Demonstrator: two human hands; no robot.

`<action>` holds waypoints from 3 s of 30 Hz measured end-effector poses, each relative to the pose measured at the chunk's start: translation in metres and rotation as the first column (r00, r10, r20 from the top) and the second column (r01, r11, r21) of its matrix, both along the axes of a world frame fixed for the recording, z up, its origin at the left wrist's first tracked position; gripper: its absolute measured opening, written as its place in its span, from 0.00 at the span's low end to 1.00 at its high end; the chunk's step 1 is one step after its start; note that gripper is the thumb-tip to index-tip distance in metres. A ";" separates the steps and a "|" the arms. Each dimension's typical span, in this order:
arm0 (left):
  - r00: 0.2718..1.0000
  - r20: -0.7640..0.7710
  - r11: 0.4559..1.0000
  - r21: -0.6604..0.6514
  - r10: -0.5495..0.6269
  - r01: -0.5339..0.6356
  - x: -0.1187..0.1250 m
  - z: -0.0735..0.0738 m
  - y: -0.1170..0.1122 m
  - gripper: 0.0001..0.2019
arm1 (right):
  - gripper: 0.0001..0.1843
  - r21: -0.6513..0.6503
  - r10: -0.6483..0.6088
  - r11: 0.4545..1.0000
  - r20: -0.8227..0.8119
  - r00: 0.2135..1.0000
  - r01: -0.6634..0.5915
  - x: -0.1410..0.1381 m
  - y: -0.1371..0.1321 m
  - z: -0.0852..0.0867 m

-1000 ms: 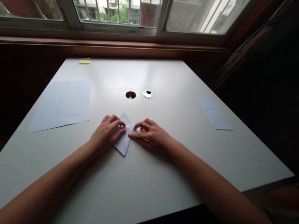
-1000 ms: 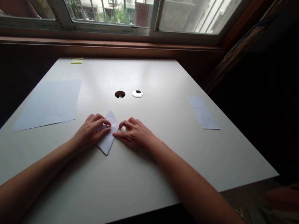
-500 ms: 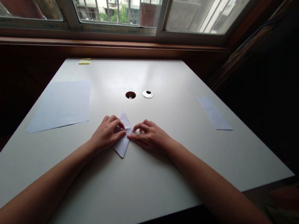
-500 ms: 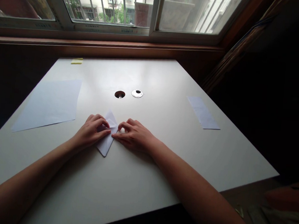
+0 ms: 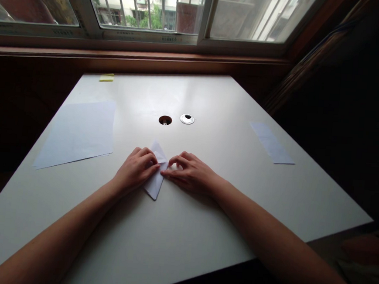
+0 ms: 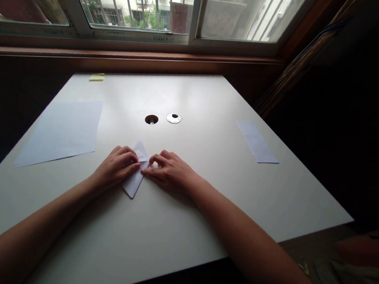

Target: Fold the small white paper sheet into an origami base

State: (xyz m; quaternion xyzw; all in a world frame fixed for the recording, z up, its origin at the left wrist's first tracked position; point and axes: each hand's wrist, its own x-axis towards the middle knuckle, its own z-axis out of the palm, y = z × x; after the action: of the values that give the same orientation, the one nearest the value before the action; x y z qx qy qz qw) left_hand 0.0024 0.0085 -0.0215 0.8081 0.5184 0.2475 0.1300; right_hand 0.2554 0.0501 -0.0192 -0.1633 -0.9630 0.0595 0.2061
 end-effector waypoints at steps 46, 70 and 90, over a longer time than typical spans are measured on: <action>0.997 0.070 1.000 -0.028 0.013 -0.011 0.006 0.007 -0.004 0.05 | 0.16 0.053 0.232 0.972 -0.043 0.972 -0.230 -0.012 -0.014 -0.002; 0.998 0.032 0.998 0.035 0.045 -0.046 0.005 -0.002 -0.001 0.07 | 0.17 0.029 0.245 0.969 -0.045 0.968 -0.244 -0.010 -0.015 -0.001; 0.998 0.062 1.000 0.010 0.023 -0.024 0.005 -0.001 -0.001 0.05 | 0.16 -0.024 0.228 0.972 -0.128 0.965 -0.233 -0.013 -0.015 -0.007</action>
State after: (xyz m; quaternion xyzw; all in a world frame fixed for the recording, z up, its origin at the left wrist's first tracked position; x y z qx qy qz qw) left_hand 0.0072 0.0074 -0.0224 0.7947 0.5222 0.2768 0.1387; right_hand 0.2425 0.0355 -0.0265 -0.0502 -0.9594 0.1116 0.2543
